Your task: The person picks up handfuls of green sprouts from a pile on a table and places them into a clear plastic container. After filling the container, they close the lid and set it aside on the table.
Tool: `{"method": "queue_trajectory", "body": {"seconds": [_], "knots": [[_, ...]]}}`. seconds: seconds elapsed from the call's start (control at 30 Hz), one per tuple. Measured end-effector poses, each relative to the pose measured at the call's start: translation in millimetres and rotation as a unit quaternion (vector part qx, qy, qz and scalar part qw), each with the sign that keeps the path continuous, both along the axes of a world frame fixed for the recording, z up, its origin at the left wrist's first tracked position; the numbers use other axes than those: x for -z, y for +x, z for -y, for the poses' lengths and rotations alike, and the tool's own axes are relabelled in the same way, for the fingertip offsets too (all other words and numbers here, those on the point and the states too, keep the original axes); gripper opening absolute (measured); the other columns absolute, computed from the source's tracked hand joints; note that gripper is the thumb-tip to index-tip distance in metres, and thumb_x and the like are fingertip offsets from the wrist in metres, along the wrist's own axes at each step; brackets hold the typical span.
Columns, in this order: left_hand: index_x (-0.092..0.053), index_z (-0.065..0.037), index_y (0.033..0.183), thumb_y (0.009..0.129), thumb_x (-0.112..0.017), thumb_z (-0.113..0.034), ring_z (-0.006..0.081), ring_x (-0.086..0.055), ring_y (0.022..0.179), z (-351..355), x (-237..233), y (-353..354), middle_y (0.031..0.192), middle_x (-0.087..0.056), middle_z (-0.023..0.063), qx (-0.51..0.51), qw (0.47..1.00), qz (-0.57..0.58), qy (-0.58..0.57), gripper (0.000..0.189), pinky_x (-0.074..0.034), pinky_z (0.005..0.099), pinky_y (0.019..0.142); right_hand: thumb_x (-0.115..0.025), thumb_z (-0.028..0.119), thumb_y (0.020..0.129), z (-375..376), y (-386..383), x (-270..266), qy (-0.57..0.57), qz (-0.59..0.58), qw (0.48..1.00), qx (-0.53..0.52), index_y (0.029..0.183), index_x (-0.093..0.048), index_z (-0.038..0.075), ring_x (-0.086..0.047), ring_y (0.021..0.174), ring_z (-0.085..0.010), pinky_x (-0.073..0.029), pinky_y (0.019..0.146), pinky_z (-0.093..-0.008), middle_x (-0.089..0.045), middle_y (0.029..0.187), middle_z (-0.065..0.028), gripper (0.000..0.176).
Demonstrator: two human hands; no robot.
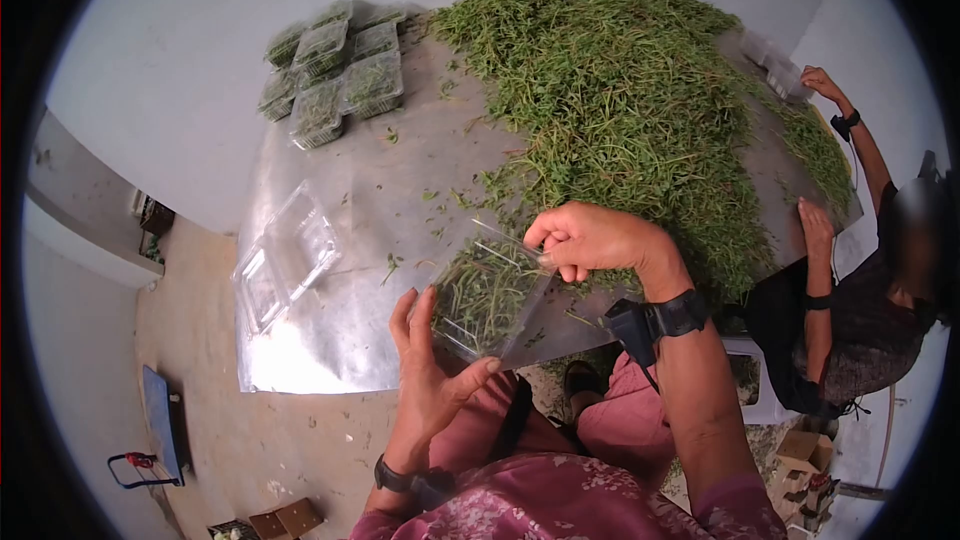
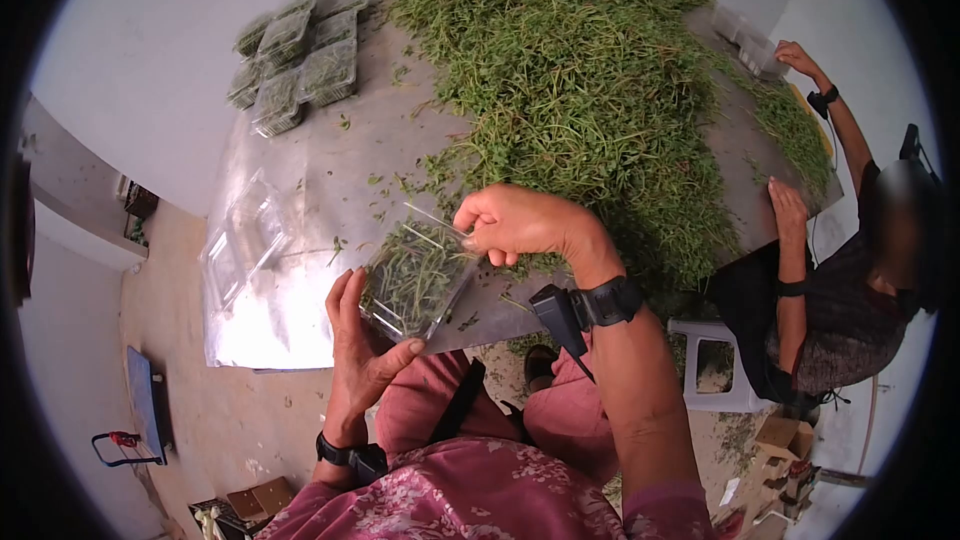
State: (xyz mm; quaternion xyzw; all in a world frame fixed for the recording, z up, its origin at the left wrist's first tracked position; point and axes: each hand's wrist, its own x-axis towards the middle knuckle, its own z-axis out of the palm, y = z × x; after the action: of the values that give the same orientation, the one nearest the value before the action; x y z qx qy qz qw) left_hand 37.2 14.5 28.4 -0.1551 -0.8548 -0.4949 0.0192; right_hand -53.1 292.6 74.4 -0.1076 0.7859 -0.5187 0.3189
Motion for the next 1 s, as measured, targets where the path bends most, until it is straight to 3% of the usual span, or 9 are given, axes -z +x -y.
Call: {"method": "queue_trajectory", "body": {"seconds": [0.37,0.63,0.77,1.0], "knots": [[-0.029,-0.007,0.147,0.066,-0.087,-0.039,0.0392,-0.038,0.132,-1.7,0.2,1.3,0.145,-0.022,0.024,-0.017,1.0,-0.007,-0.011,0.105,-0.038,0.0461,0.107,-0.053,0.008,0.087,5.6,1.1,1.4,-0.013,0.011,0.999,0.029,0.123,-0.052,-0.005,-0.06,0.066,-0.0095,-0.05,0.057,-0.0233,-0.06,0.084,-0.0036,0.038],[-0.03,-0.006,0.147,0.066,-0.087,-0.039,0.0408,-0.038,0.131,-6.6,1.4,2.7,0.144,-0.023,0.0249,-0.039,0.998,-0.027,-0.027,0.104,-0.038,0.0467,0.106,-0.05,0.003,0.086,19.1,3.4,10.8,0.043,-0.101,0.99,0.085,0.12,-0.051,-0.002,-0.053,0.069,-0.0103,-0.046,0.06,-0.028,-0.059,0.081,-0.003,0.035],[-0.031,0.001,0.145,0.067,-0.085,-0.049,0.0338,-0.033,0.132,-10.5,-1.2,3.5,0.138,-0.028,0.0196,-0.051,0.999,-0.003,0.009,0.107,-0.031,0.0433,0.111,-0.05,0.003,0.085,19.9,1.5,14.8,0.078,-0.137,0.984,0.088,0.119,-0.051,-0.001,-0.053,0.07,-0.0107,-0.045,0.061,-0.0289,-0.06,0.081,-0.0041,0.034],[-0.029,-0.002,0.146,0.067,-0.086,-0.044,0.0406,-0.039,0.129,-9.4,2.5,3.7,0.142,-0.023,0.0263,-0.049,0.998,-0.037,-0.028,0.106,-0.038,0.0466,0.105,-0.052,0.007,0.088,22.0,1.1,7.9,0.032,-0.045,0.992,0.11,0.119,-0.052,-0.002,-0.055,0.07,-0.0104,-0.046,0.058,-0.0277,-0.059,0.082,-0.0038,0.033]]}}
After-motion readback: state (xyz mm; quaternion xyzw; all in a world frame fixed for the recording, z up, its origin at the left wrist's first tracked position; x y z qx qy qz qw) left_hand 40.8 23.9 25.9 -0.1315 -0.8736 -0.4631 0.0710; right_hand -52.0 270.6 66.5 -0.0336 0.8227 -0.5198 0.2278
